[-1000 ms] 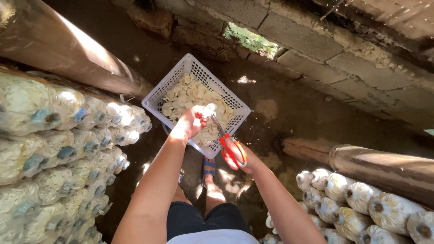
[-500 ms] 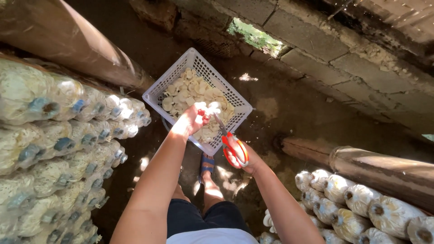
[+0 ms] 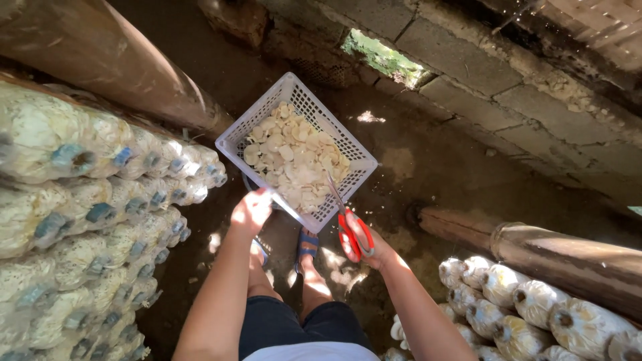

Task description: Harvesting mushrooms from growing bags and placing them into a collection basket.

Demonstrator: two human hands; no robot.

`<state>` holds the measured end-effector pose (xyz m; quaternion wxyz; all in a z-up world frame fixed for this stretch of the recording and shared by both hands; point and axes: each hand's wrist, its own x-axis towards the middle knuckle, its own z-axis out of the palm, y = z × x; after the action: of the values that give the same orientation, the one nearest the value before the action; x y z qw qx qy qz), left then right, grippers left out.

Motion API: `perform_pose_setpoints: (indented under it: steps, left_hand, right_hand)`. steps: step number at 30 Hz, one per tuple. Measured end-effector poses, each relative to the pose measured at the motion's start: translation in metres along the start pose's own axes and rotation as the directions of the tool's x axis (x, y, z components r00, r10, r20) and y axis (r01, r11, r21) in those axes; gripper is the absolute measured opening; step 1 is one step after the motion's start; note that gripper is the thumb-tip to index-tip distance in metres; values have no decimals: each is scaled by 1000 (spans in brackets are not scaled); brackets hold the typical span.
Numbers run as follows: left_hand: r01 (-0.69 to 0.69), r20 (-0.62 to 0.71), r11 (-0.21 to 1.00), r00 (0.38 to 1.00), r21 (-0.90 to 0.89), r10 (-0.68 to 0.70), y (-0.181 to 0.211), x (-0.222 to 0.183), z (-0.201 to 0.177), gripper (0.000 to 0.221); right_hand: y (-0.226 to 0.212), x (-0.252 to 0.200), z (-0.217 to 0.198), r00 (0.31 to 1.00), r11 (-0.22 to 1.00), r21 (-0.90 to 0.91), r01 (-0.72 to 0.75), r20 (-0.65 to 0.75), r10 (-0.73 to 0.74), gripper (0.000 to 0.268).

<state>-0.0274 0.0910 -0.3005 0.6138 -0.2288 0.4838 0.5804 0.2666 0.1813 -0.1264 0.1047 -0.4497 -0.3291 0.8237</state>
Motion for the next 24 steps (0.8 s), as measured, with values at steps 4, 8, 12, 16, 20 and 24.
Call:
perform_pose_setpoints:
  steps: [4,8,12,16,20,24]
  left_hand:
    - [-80,-284,995,957,-55,61,-35,41,-102,27]
    - [-119,-440,983,897,-142,45,-27,15,-86,38]
    - [-195,-485,953,873,-232,60,-45,50,-110,73]
    - [-65,-654,823,574,564,493,-53,-4,-82,19]
    - [-94,-634,833,605,545,482,-53,-41,-115,25]
    - [-182,-471,773,701,608,536,-56,-88,-148,19]
  right_hand:
    - [-8,-12,10,971,984,42,-174,-158,178,60]
    - [15,-8,0,914,954,89,-285,-275,299,56]
    - [31,-12,-5,892,944,87,-317,-311,328,61]
    - [30,-11,-6,928,957,85,-276,-237,288,60]
    - [20,-18,-5,932,934,-33,-357,-86,353,55]
    - [37,-2,-24,918,910,187,-370,-78,390,43]
